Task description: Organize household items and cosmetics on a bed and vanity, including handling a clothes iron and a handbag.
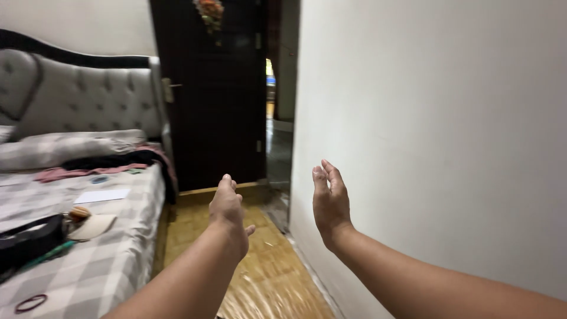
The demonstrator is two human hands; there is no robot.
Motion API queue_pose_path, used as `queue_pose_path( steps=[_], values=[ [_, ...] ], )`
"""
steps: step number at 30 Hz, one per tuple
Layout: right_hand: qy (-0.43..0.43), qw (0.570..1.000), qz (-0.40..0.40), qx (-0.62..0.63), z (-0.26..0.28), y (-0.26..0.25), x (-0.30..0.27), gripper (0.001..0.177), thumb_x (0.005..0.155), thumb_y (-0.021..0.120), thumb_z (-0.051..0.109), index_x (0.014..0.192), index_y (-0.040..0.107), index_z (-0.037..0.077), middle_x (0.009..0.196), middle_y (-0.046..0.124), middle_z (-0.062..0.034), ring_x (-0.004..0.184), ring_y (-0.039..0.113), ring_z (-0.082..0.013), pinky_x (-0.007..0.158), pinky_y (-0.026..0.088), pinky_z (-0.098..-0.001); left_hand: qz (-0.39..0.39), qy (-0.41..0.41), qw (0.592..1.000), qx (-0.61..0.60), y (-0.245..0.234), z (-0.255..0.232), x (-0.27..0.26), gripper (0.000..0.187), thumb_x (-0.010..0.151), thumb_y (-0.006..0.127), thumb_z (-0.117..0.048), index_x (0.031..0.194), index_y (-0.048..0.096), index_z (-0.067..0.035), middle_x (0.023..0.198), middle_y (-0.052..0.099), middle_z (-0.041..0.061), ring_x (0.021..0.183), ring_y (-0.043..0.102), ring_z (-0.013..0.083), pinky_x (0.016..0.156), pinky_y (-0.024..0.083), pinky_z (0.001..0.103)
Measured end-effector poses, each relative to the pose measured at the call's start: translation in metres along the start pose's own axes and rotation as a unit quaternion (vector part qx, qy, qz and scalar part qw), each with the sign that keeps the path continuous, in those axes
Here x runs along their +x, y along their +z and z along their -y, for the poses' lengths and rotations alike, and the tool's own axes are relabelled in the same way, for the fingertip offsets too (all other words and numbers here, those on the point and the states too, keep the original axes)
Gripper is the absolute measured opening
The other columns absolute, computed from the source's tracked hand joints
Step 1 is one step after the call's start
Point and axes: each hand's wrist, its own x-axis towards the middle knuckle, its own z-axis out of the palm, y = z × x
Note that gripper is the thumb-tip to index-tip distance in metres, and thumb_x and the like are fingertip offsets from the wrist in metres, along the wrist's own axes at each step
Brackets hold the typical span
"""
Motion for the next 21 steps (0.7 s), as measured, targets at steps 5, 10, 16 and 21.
queue_pose_path(
  steps=[5, 10, 16, 21],
  values=[
    [-0.03, 0.995, 0.066, 0.062, -0.02, 0.109, 0.083, 0.067, 0.098, 0.047, 0.049, 0.15, 0.045, 0.008, 0.15, 0.056, -0.0096, 0.138, 0.052, -0.0202, 0.112, 0.038, -0.0335, -0.052, 0.028, 0.998, -0.029, -0.037, -0.05, 0.107, 0.07, 0.097, 0.036, -0.062, 0.16, 0.036, -0.031, 0.17, 0.03, 0.0, 0.155, 0.028, 0.0256, 0.121, 0.027, 0.062],
    [-0.042, 0.982, 0.121, 0.14, -0.023, 0.207, 0.117, 0.065, 0.098, 0.05, 0.047, 0.148, 0.048, 0.006, 0.136, 0.066, -0.0081, 0.124, 0.06, -0.0168, 0.105, 0.044, -0.0305, -0.116, 0.043, 0.991, -0.048, -0.081, -0.088, 0.153, 0.07, 0.096, 0.035, -0.061, 0.16, 0.033, -0.033, 0.17, 0.03, -0.002, 0.156, 0.027, 0.0266, 0.121, 0.026, 0.063],
    [-0.001, 0.958, 0.221, 0.183, -0.041, 0.332, 0.142, 0.062, 0.097, 0.053, 0.046, 0.147, 0.049, 0.009, 0.118, 0.066, -0.0057, 0.109, 0.06, -0.0139, 0.093, 0.047, -0.0291, -0.219, 0.072, 0.971, -0.068, -0.151, -0.125, 0.191, 0.07, 0.096, 0.035, -0.061, 0.16, 0.036, -0.033, 0.169, 0.032, 0.0, 0.154, 0.03, 0.026, 0.122, 0.028, 0.062],
    [0.024, 0.932, 0.304, 0.198, -0.053, 0.432, 0.153, 0.065, 0.097, 0.055, 0.047, 0.15, 0.052, 0.009, 0.115, 0.063, -0.0104, 0.101, 0.056, -0.02, 0.082, 0.049, -0.033, -0.288, 0.096, 0.947, -0.104, -0.213, -0.142, 0.243, 0.071, 0.098, 0.035, -0.061, 0.161, 0.033, -0.03, 0.169, 0.03, 0.003, 0.156, 0.027, 0.0274, 0.121, 0.025, 0.064]
  ],
)
